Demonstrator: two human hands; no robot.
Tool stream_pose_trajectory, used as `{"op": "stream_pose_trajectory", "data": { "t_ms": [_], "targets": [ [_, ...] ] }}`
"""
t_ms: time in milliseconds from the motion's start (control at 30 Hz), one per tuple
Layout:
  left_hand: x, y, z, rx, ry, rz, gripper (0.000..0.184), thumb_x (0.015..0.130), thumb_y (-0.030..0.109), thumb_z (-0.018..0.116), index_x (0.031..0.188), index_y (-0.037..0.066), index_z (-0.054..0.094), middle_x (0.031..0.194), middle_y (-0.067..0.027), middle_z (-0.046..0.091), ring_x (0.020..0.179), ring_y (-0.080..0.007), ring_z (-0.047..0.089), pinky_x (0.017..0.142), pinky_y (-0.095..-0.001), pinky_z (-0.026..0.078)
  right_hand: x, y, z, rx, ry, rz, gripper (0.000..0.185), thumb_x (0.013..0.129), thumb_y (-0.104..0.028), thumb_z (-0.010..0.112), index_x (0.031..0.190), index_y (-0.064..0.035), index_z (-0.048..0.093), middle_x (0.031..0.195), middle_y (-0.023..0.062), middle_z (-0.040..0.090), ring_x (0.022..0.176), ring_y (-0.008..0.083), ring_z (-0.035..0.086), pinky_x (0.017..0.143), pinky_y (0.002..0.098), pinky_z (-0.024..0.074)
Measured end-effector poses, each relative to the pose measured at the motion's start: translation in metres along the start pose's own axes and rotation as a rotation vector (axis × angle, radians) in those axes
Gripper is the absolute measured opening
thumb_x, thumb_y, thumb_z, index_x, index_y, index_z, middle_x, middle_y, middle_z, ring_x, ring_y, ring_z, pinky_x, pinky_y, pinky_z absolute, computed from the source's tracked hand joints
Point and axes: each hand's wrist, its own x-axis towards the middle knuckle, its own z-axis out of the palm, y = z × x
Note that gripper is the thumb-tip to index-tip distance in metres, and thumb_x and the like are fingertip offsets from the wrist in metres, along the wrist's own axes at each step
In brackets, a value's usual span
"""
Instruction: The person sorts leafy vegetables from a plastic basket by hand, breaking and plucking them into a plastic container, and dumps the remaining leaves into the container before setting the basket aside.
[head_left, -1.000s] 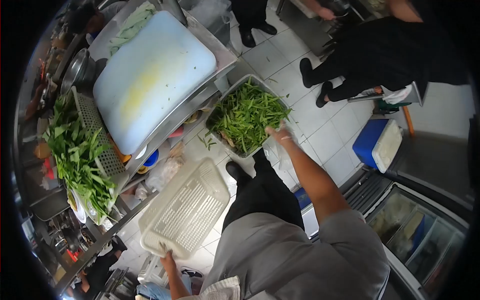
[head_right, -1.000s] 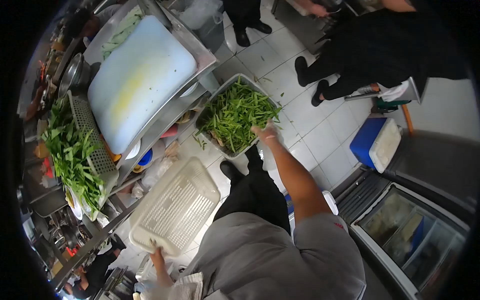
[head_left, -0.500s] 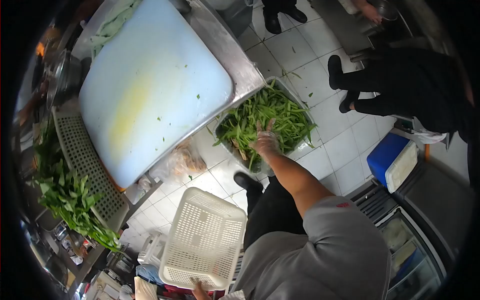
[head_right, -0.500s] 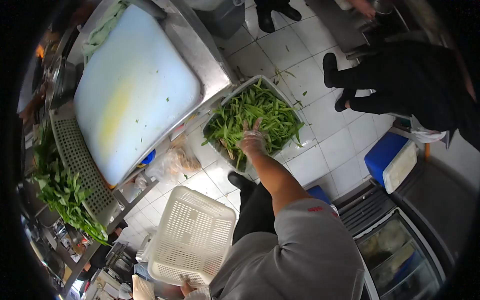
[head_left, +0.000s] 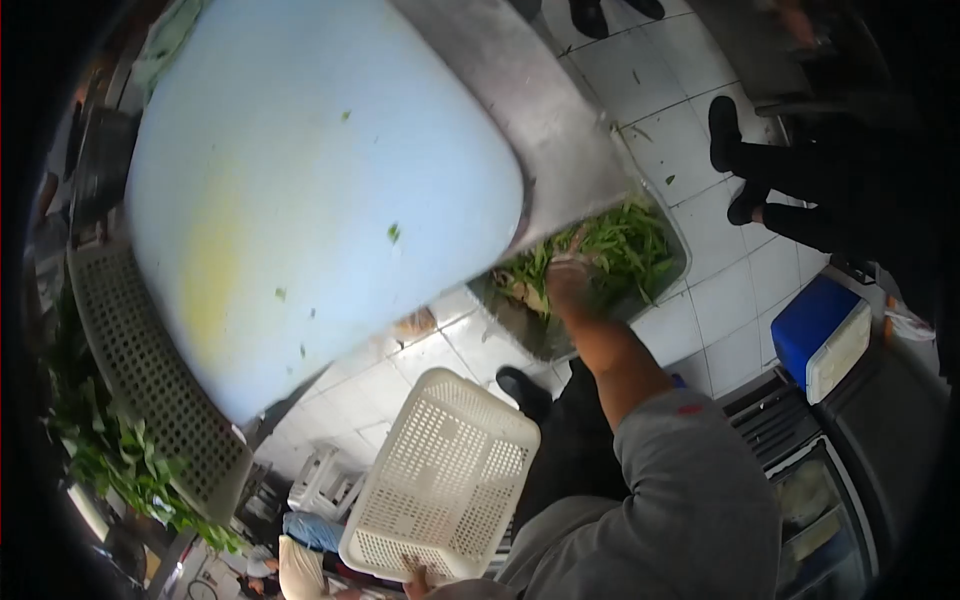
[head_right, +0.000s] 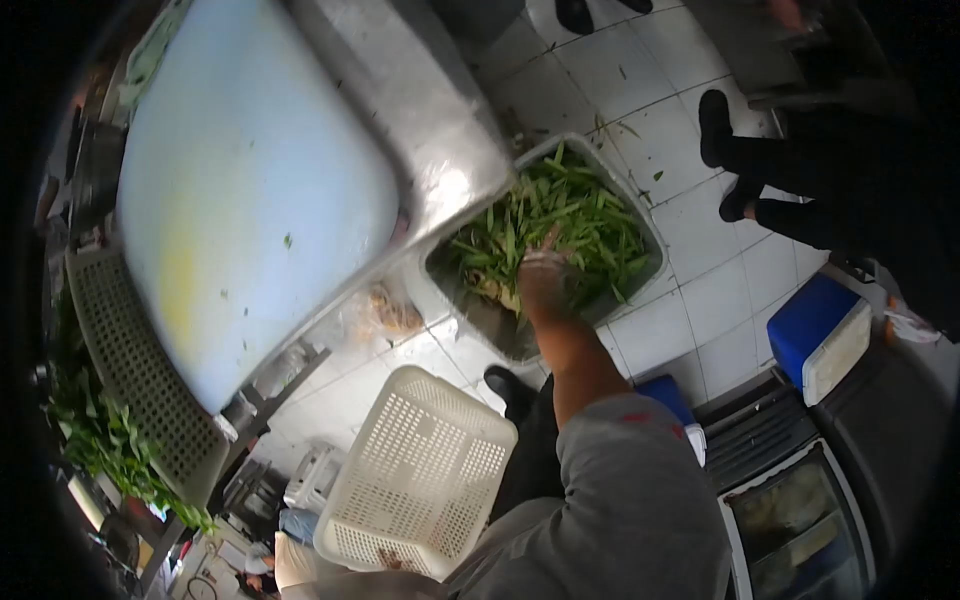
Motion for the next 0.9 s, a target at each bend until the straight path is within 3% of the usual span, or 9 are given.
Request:
{"op": "stream_pose_trajectory", "data": {
  "t_ms": [67,200,300,467,633,733,800,833,900],
  "targets": [
    [-0.006,-0.007,-0.008,-0.029,0.007,0.006,0.048,0.077,0.012,0.057,0.118,-0.011,0.050,0.099,-0.0152,0.061,0.079,-0.0245,0.063,0.062,-0.0358,0.051,0.027,0.066,-0.043,0.383,-0.474,-0.598,0.058,0.095,-0.021,0.047,0.148,-0.0172,0.024,0.151,0.0297,0.007,0.125,0.0521,0.038,0.080,0.0610,0.0512],
    [-0.013,-0.032,-0.025,-0.118,0.035,0.036,0.047,0.077,0.012,0.057,0.118,-0.011,0.050,0.098,-0.0151,0.061,0.078,-0.0244,0.063,0.061,-0.0358,0.051,0.053,0.179,-0.130,0.545,-0.489,-0.598,0.075,0.084,-0.032,0.057,0.148,-0.0137,0.023,0.143,0.0296,0.032,0.130,0.0406,0.038,0.100,0.0526,0.0395],
    [0.029,-0.088,-0.054,-0.182,-0.146,-0.040,0.046,0.076,0.010,0.058,0.116,-0.010,0.051,0.095,-0.0144,0.062,0.077,-0.0242,0.064,0.057,-0.0360,0.050,0.055,0.235,-0.154,0.811,-0.497,-0.628,0.086,0.082,-0.037,0.059,0.150,-0.0130,0.012,0.150,0.0282,0.015,0.140,0.0388,0.021,0.105,0.0450,0.0362],
    [0.013,-0.075,-0.055,0.020,-0.115,-0.089,0.039,0.078,0.013,0.059,0.112,-0.005,0.054,0.085,-0.0078,0.060,0.067,-0.0191,0.060,0.055,-0.0321,0.049,0.067,0.270,-0.167,0.914,-0.590,-0.622,0.087,0.084,-0.037,0.057,0.150,-0.0099,0.008,0.148,0.0282,0.020,0.141,0.0342,0.020,0.106,0.0368,0.0352],
    [0.000,-0.089,-0.047,-0.297,-0.133,-0.019,0.041,0.080,0.015,0.058,0.116,-0.002,0.053,0.089,-0.0085,0.060,0.072,-0.0193,0.061,0.055,-0.0312,0.050,0.067,0.289,-0.171,0.915,-0.543,-0.544,0.085,0.084,-0.036,0.057,0.149,-0.0066,0.011,0.145,0.0250,0.030,0.138,0.0305,0.028,0.105,0.0371,0.0371],
    [-0.002,-0.104,-0.053,-0.331,-0.150,-0.026,0.045,0.079,0.015,0.058,0.120,-0.003,0.051,0.098,-0.0109,0.059,0.078,-0.0223,0.062,0.058,-0.0331,0.052,0.068,0.296,-0.159,1.128,-0.575,-0.476,0.061,0.084,-0.027,0.055,0.138,-0.0034,0.042,0.132,0.0214,0.050,0.129,0.0302,0.043,0.102,0.0380,0.0401],
    [-0.003,-0.112,-0.052,-0.290,-0.144,-0.014,0.044,0.079,0.015,0.059,0.119,-0.003,0.052,0.097,-0.0114,0.059,0.079,-0.0223,0.062,0.058,-0.0347,0.051,0.082,0.242,-0.077,0.722,-0.263,-0.785,0.044,0.087,-0.021,0.051,0.128,-0.0053,0.053,0.133,0.0131,0.051,0.115,0.0223,0.056,0.096,0.0348,0.0450],
    [0.001,-0.125,-0.050,-0.300,-0.082,0.029,0.037,0.079,0.016,0.059,0.110,-0.004,0.055,0.090,-0.0095,0.059,0.076,-0.0208,0.061,0.056,-0.0341,0.049,0.086,0.263,-0.066,0.751,0.228,-0.964,0.015,0.075,-0.015,0.057,0.075,-0.0035,0.068,0.078,0.0150,0.069,0.090,0.0319,0.065,0.093,0.0392,0.0463],
    [0.020,-0.156,-0.058,-0.337,-0.139,-0.093,0.035,0.079,0.017,0.059,0.108,-0.004,0.055,0.089,-0.0093,0.059,0.076,-0.0211,0.061,0.056,-0.0345,0.049,0.083,0.326,-0.085,0.719,-0.091,-0.828,0.022,0.083,-0.016,0.051,0.085,-0.0030,0.069,0.101,0.0153,0.063,0.099,0.0271,0.062,0.095,0.0377,0.0447]
  ]
}}
